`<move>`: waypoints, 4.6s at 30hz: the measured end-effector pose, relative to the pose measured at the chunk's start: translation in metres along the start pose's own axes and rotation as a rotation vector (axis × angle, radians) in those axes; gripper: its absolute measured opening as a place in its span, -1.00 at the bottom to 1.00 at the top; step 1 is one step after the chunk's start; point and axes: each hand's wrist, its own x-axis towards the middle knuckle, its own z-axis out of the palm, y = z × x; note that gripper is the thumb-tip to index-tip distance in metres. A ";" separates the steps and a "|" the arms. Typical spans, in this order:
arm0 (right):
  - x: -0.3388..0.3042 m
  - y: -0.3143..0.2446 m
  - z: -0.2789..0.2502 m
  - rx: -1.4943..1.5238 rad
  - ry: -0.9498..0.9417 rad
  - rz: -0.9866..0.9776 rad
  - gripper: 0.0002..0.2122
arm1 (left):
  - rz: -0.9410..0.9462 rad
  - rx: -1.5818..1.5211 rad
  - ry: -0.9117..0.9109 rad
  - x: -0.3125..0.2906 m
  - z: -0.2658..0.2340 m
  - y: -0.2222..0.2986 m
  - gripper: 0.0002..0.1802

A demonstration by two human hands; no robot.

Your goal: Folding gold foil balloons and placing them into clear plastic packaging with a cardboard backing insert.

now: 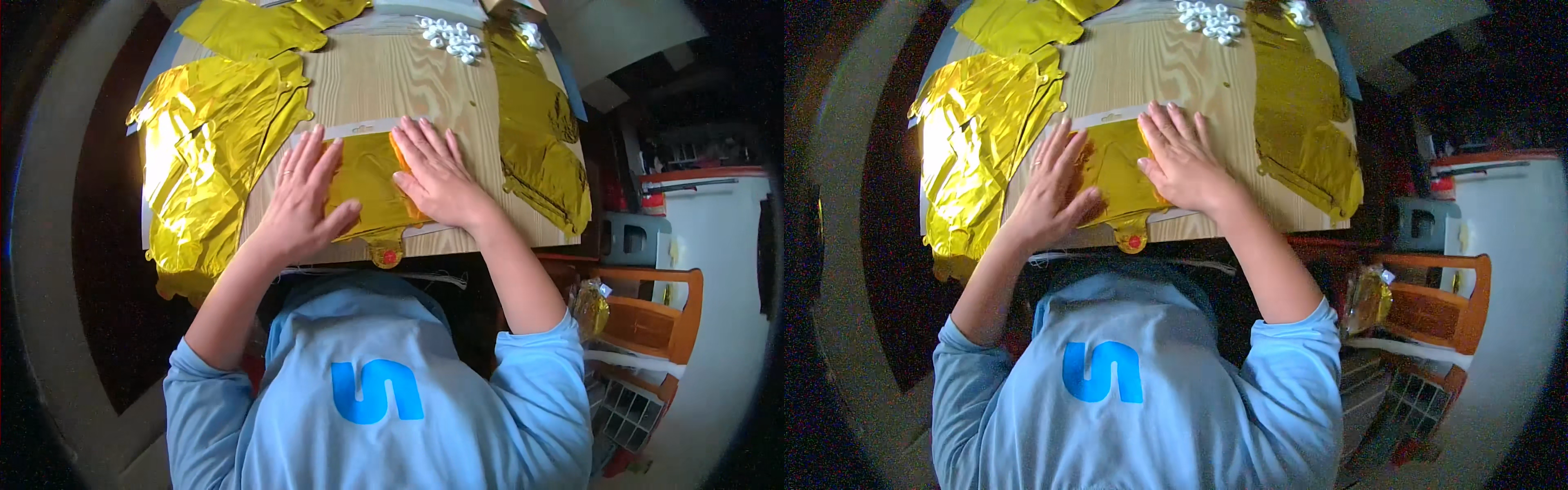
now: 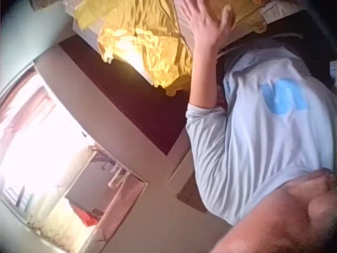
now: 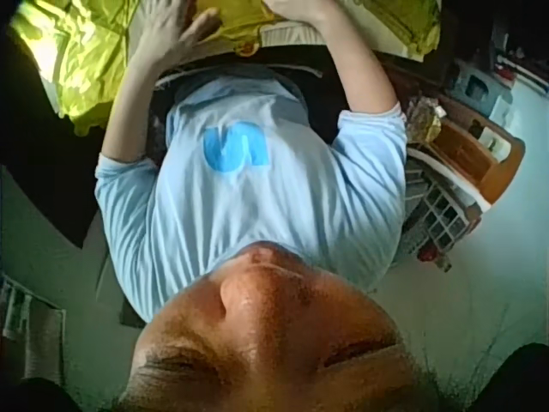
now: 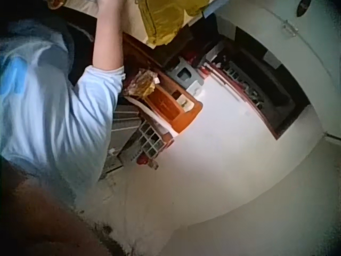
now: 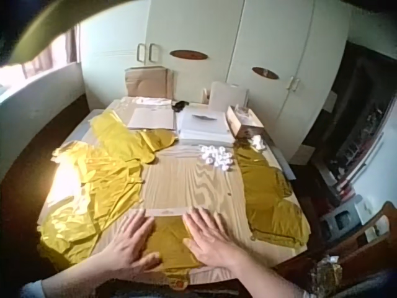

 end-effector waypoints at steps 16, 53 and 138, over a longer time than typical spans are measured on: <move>-0.006 -0.006 0.002 -0.103 0.004 -0.011 -0.35 | 0.755 0.293 -0.065 -0.008 -0.038 0.001 -0.58; 0.122 0.144 -0.052 -0.218 0.592 0.203 -0.90 | 0.450 0.106 -0.050 0.000 -0.020 -0.019 -0.50; -0.023 -0.045 0.010 -0.102 0.165 0.160 -0.16 | 0.103 0.256 -0.118 0.011 0.013 0.008 0.12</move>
